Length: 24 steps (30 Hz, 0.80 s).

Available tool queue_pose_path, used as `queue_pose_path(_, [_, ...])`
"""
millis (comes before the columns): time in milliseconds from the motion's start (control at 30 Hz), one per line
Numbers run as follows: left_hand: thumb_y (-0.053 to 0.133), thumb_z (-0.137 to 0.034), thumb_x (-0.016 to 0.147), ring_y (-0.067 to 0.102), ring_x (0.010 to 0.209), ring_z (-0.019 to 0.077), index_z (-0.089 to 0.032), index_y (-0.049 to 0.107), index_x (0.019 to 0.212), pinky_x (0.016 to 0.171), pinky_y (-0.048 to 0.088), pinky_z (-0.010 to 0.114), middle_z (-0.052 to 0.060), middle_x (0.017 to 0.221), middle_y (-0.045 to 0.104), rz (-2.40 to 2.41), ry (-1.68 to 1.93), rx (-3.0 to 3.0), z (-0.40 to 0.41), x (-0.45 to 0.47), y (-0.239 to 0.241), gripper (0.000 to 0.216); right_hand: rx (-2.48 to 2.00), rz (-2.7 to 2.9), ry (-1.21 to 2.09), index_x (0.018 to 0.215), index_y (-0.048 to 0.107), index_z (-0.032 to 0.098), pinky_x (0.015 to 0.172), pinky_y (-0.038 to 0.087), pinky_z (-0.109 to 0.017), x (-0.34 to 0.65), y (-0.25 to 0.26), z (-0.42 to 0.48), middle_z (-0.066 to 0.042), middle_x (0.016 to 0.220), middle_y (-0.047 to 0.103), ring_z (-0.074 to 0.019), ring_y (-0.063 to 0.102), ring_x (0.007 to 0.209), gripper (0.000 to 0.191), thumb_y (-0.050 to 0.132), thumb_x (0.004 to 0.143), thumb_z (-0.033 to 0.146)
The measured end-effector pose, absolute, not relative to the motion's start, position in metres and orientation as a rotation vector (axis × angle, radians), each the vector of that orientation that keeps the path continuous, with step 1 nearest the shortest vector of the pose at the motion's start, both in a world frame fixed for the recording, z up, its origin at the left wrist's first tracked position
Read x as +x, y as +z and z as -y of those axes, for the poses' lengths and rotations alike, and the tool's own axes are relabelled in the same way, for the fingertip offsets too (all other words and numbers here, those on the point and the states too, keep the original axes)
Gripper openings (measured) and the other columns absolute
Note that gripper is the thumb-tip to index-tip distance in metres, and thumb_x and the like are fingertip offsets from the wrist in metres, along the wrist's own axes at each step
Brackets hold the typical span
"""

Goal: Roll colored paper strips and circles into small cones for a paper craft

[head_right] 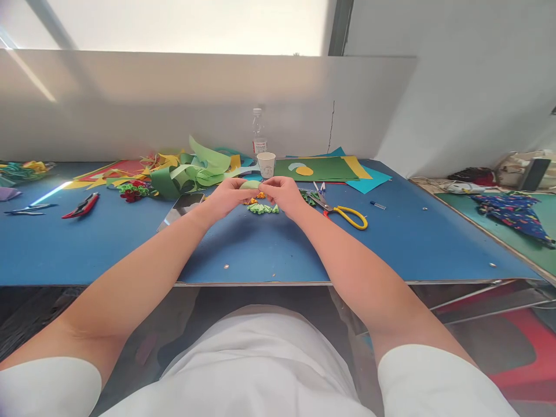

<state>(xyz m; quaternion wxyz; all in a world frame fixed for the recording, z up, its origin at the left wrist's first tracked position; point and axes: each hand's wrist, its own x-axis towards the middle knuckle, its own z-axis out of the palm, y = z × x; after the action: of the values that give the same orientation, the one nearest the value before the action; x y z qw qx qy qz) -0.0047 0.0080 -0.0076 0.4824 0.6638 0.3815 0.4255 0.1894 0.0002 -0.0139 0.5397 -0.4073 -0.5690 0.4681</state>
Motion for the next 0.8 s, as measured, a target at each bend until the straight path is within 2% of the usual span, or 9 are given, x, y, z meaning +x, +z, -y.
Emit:
queue_pose_path(200, [0.091, -0.034, 0.072, 0.044, 0.067, 0.0123, -0.019, 0.061, 0.066, 0.065, 0.033, 0.032, -0.003, 0.066, 0.044, -0.932, 1.016, 1.626, -0.0135, -0.0065, -0.0129, 0.034, -0.927, 1.329, 1.155, 0.066, 0.075, 0.017, 0.051, 0.041, -0.027, 0.1885, -0.0144, -0.0004, 0.001, 0.053, 0.059, -0.0118, 0.050, 0.053, 0.008, 0.082, 0.069, 0.017])
queue_pose_path(467, [0.089, -0.033, 0.076, 0.042, 0.066, 0.0122, -0.019, 0.063, 0.067, 0.063, 0.031, 0.032, -0.002, 0.067, 0.045, -0.903, 0.998, 1.629, -0.0114, -0.0047, -0.0113, 0.031, -0.859, 1.301, 1.209, 0.066, 0.076, 0.017, 0.051, 0.044, -0.027, 0.1879, -0.0168, -0.0033, 0.001, 0.056, 0.061, -0.0118, 0.052, 0.052, 0.007, 0.082, 0.063, 0.020])
queue_pose_path(800, [0.090, -0.037, 0.076, 0.045, 0.066, 0.0121, -0.017, 0.071, 0.071, 0.063, 0.032, 0.032, 0.000, 0.069, 0.054, -0.896, 1.017, 1.630, -0.0094, -0.0050, -0.0106, 0.028, -0.842, 1.283, 1.269, 0.069, 0.074, 0.017, 0.052, 0.047, -0.027, 0.1863, -0.0122, 0.0015, -0.001, 0.059, 0.066, -0.0129, 0.056, 0.054, 0.012, 0.085, 0.064, 0.016])
